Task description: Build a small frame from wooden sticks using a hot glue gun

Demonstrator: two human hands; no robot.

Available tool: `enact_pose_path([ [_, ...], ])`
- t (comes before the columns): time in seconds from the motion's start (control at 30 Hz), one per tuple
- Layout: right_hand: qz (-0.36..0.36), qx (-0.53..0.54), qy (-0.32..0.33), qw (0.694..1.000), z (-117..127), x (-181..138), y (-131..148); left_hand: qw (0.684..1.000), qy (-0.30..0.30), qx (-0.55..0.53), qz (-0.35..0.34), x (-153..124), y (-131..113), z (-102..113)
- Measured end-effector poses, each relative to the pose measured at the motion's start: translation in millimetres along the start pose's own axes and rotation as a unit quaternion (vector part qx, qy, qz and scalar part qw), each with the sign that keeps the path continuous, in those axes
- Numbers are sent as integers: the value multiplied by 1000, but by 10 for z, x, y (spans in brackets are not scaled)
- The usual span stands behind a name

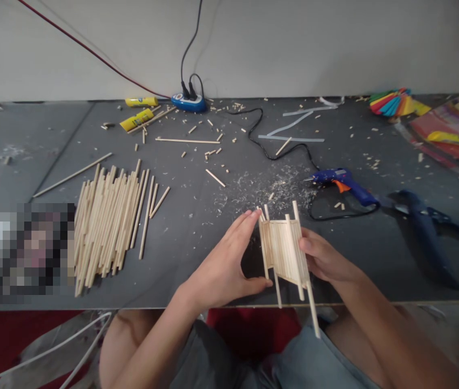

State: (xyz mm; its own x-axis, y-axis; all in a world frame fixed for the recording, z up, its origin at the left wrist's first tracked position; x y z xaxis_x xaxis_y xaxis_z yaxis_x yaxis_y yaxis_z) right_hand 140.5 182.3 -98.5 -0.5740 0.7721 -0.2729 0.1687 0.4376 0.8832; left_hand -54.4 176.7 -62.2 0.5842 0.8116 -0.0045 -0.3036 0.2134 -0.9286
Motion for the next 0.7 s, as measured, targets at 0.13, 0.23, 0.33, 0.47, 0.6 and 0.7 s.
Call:
enact_pose_path([
  [0.13, -9, 4, -4, 1000, 12, -1, -18, 1000, 1, 6, -3, 6, 5, -1],
  [0.23, -12, 1, -5, 1000, 9, 3, -13, 1000, -1, 3, -6, 9, 14, -7],
  [0.33, -5, 1, -1, 1000, 0, 7, 4, 1000, -4, 9, -8, 11, 17, -16],
  [0.47, 0, 3, 9, 1000, -6, 1, 20, 1000, 1, 18, -9, 12, 15, -23],
  [0.6, -1, -3, 7, 1000, -10, -7, 32, 1000, 3, 7, -7, 10, 21, -22],
  [0.7, 0, -9, 5, 1000, -19, -6, 40, 1000, 6, -11, -6, 6, 27, -20],
])
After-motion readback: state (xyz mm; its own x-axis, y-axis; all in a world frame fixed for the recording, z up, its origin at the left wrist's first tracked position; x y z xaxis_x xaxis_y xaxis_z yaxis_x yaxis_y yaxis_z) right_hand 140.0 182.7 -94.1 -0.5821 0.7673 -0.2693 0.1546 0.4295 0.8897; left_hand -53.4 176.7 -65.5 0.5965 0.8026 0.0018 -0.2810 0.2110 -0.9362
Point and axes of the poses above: each hand's wrist, its own x-axis towards the middle knuckle, its own z-axis out of the back of the hand, y = z × x, the point moved 2 cm from there along x, towards the middle knuckle, and after that the axes turned 12 degrees about -x, right-handed, at the moved point
